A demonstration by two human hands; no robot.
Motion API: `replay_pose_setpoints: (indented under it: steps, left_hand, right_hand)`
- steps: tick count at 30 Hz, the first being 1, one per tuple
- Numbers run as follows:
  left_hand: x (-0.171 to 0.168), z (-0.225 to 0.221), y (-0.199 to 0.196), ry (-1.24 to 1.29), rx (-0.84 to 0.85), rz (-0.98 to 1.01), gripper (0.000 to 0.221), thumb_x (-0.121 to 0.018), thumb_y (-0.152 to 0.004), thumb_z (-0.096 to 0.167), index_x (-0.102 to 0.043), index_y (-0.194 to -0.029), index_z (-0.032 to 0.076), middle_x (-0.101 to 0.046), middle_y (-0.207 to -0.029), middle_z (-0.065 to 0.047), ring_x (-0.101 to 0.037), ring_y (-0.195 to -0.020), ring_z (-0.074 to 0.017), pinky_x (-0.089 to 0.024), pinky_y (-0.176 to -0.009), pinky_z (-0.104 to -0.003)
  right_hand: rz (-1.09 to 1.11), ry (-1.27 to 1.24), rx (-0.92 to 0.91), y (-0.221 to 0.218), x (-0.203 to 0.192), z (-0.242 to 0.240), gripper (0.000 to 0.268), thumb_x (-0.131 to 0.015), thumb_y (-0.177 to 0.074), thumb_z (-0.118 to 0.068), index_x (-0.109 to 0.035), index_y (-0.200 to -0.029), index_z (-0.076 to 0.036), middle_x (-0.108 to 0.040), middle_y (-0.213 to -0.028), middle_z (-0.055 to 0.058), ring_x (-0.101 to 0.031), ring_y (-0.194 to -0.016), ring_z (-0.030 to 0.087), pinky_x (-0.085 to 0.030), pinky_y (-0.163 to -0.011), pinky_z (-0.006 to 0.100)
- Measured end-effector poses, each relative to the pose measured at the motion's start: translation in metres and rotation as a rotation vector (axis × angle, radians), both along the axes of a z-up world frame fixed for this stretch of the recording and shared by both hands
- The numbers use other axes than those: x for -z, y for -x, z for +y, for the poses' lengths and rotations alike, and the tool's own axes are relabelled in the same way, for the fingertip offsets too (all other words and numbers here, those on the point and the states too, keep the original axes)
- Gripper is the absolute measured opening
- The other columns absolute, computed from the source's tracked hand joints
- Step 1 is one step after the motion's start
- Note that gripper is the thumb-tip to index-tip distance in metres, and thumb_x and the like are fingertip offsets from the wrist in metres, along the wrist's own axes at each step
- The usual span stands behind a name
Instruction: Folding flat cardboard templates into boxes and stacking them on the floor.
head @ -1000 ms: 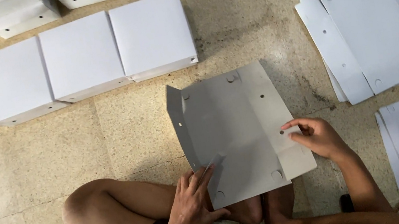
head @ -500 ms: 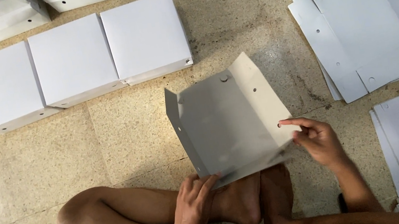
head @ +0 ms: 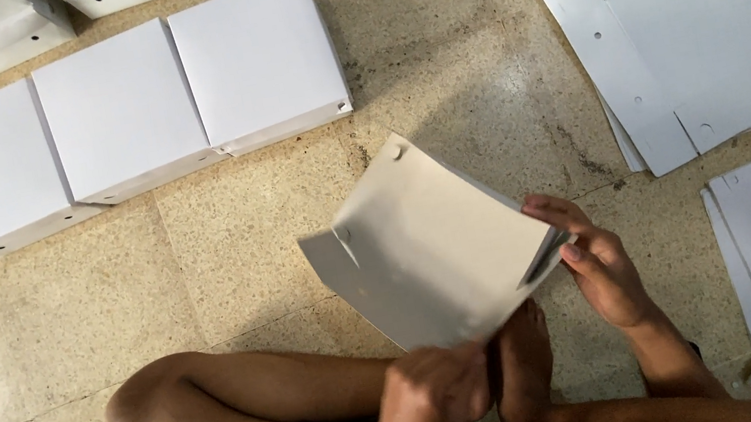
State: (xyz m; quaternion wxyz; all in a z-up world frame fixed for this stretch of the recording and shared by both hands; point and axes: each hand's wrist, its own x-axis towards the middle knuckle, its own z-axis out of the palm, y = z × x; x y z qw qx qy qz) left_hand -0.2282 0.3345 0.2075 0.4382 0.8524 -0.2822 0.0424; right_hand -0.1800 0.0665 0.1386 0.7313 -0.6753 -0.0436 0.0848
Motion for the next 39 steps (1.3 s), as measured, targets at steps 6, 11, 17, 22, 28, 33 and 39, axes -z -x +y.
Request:
replay_pose_setpoints:
  steps: [6,11,17,22,28,33,39]
  left_hand:
    - [0.007,-0.033,0.024,0.235,0.064,0.471,0.029,-0.069,-0.086,0.001,-0.071,-0.114,-0.006,-0.075,-0.083,-0.017,-0.068,-0.053,-0.0256,-0.056,-0.047,-0.034]
    - [0.032,-0.041,0.009,0.290,-0.229,0.685,0.042,-0.067,-0.081,-0.001,-0.069,-0.123,0.000,-0.070,-0.083,-0.012,-0.064,-0.062,-0.0156,-0.059,-0.056,-0.026]
    - [0.027,-0.046,-0.026,0.204,-0.337,0.627,0.030,-0.065,-0.084,-0.001,-0.070,-0.114,-0.002,-0.074,-0.092,-0.015,-0.069,-0.068,-0.0196,-0.067,-0.064,-0.027]
    - [0.039,-0.040,-0.051,0.487,-0.414,0.875,0.050,-0.074,-0.086,0.013,-0.060,-0.129,-0.007,-0.072,-0.103,-0.021,-0.072,-0.080,-0.0215,-0.066,-0.067,-0.032]
    - [0.061,-0.023,-0.042,0.674,-0.336,1.153,0.065,-0.082,-0.082,0.017,-0.056,-0.136,-0.008,-0.067,-0.118,-0.025,-0.072,-0.097,-0.0267,-0.065,-0.072,-0.033]
    - [0.067,-0.012,-0.033,0.597,-0.197,1.091,0.068,-0.083,-0.082,0.021,-0.055,-0.139,-0.005,-0.065,-0.128,-0.026,-0.068,-0.114,-0.0375,-0.060,-0.090,-0.043]
    - [0.098,0.002,-0.023,0.604,-0.321,1.127,0.035,-0.060,-0.100,0.017,-0.068,-0.127,-0.002,-0.075,-0.110,-0.021,-0.071,-0.104,-0.0285,-0.059,-0.091,-0.047]
  right_hand:
    - [-0.001,0.037,-0.007,-0.017,-0.015,0.023,0.042,-0.063,-0.090,-0.022,-0.058,-0.129,-0.008,-0.055,-0.142,0.014,-0.059,-0.122,0.023,-0.055,-0.104,0.040]
    - [0.144,0.211,-0.149,-0.029,0.005,0.054,0.069,-0.049,-0.097,-0.029,-0.016,-0.158,-0.018,-0.023,-0.165,0.009,-0.051,-0.133,0.029,-0.046,-0.108,0.045]
    - [0.339,0.088,-0.215,-0.020,-0.003,0.061,0.100,-0.069,-0.079,-0.036,-0.008,-0.158,-0.029,-0.025,-0.165,0.014,-0.052,-0.130,0.041,-0.058,-0.096,0.056]
    - [0.421,0.095,-0.337,-0.007,-0.018,0.063,0.106,-0.073,-0.083,-0.038,-0.005,-0.161,-0.019,-0.015,-0.168,0.015,-0.022,-0.150,0.039,-0.025,-0.116,0.062]
    - [0.431,0.096,-0.371,0.002,-0.022,0.065,0.098,-0.073,-0.089,-0.020,-0.009,-0.162,-0.015,-0.023,-0.163,0.017,-0.025,-0.147,0.039,-0.031,-0.115,0.058]
    - [0.422,0.117,-0.398,0.001,-0.027,0.060,0.092,-0.072,-0.090,-0.019,-0.014,-0.161,-0.008,-0.016,-0.165,0.023,-0.012,-0.149,0.044,-0.019,-0.118,0.062]
    - [0.319,0.234,-0.293,0.000,-0.013,0.065,0.059,-0.076,-0.088,-0.023,-0.055,-0.139,-0.002,-0.054,-0.148,0.023,-0.039,-0.143,0.041,-0.030,-0.116,0.060]
